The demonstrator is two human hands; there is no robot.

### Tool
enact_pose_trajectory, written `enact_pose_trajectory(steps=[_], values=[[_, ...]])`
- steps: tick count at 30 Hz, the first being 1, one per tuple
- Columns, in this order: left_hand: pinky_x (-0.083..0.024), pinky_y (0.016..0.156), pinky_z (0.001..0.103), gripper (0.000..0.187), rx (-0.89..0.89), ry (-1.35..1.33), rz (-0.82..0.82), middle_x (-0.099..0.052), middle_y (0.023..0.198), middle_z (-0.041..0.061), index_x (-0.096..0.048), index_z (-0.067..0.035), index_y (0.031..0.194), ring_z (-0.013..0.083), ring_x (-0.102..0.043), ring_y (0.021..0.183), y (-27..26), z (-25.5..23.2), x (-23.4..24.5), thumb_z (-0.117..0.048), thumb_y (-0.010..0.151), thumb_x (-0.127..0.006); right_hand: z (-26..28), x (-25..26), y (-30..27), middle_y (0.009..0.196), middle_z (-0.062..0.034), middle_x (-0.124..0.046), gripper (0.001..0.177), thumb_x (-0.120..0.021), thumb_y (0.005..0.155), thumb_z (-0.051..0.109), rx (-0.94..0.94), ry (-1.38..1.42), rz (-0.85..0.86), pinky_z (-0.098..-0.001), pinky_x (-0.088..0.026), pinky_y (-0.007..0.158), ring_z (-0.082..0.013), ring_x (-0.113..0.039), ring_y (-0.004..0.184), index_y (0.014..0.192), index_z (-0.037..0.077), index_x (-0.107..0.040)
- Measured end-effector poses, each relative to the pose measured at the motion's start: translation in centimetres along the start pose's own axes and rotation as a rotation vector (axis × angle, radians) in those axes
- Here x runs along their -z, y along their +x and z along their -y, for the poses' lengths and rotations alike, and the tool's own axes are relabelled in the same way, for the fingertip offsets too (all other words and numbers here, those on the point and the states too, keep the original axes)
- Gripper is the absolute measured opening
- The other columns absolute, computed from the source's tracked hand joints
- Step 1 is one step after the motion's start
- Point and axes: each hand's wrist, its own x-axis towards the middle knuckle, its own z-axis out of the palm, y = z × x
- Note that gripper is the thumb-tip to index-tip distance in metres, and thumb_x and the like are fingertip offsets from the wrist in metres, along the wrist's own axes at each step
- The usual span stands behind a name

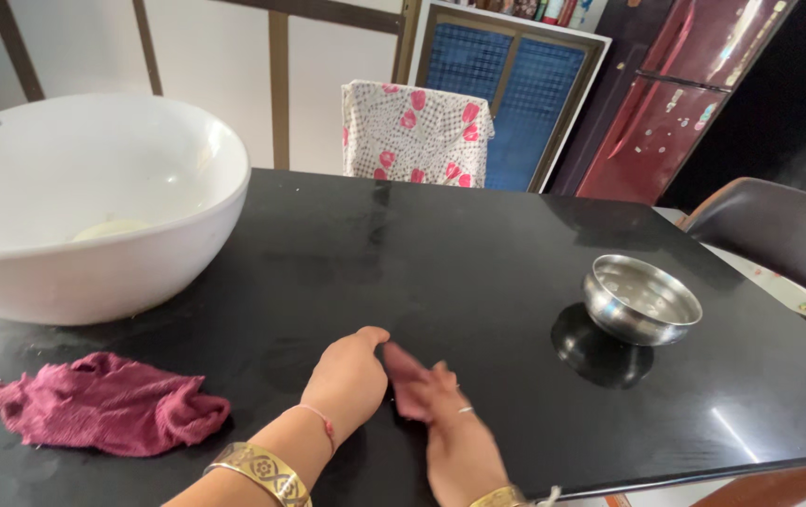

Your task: The person cleans a black dining table using a pink cloth and a metal bowl of water. They repeatedly wipe the surface, dip the cloth into the bowl, and wring it out. The person also briefly moves a pair of glasses and a patterned cloth from a chair to a nearby shelf before resuming wiping the table.

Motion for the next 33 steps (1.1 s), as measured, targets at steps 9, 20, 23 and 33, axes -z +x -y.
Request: enact_pose_trajectory(steps=[9,20,23,33], values=[[-0.052,0.102,0.037,0.041,0.087,-0.046,0.104,-0.069,0.129,0.01,-0.061,-0.015,0.134,0.0286,-0.066,0.12,3.2,-4.9,-2.8,-0.006,0.097,-0.046,-17.1,11.3,0.6,0.16,-0.0098,-0.048,0.048,-0.049,0.088,0.006,-0.726,-0.095,-0.184,-0.0464,-0.051,0.103,-0.0434,-0.064,0.116,0.133,0.015,-0.065],[-0.051,0.105,0.04,0.088,-0.134,0.137,0.388,-0.039,0.151,0.023,-0.033,-0.024,0.156,0.0379,-0.057,0.128,10.6,-19.1,-17.9,-0.033,0.081,-0.078,-26.7,15.8,-0.6,0.157,-0.0067,-0.048,0.069,-0.056,0.071,-0.003,-0.125,-0.341,0.197,-0.0454,-0.032,0.115,-0.0281,-0.041,0.142,0.136,0.021,-0.065],[-0.052,0.104,0.038,0.077,-0.165,0.153,0.381,-0.038,0.149,0.024,-0.049,-0.021,0.141,0.0366,-0.061,0.123,11.5,-21.0,-20.2,-0.039,0.075,-0.084,-31.1,21.2,-1.9,0.15,0.0045,-0.059,0.067,-0.052,0.07,-0.007,-0.225,-0.347,0.111,-0.0418,-0.033,0.119,-0.0219,-0.05,0.141,0.124,0.027,-0.072],[-0.059,0.088,0.034,0.052,-0.091,0.016,0.161,-0.048,0.152,0.006,-0.069,-0.001,0.087,0.0249,-0.072,0.102,11.9,-22.7,-20.7,-0.032,0.056,-0.097,-55.6,29.5,-1.5,0.15,-0.0166,-0.048,0.056,-0.065,0.08,0.026,-0.977,-0.856,-0.033,-0.0478,-0.033,0.115,-0.0404,-0.041,0.139,0.136,0.026,-0.063]])
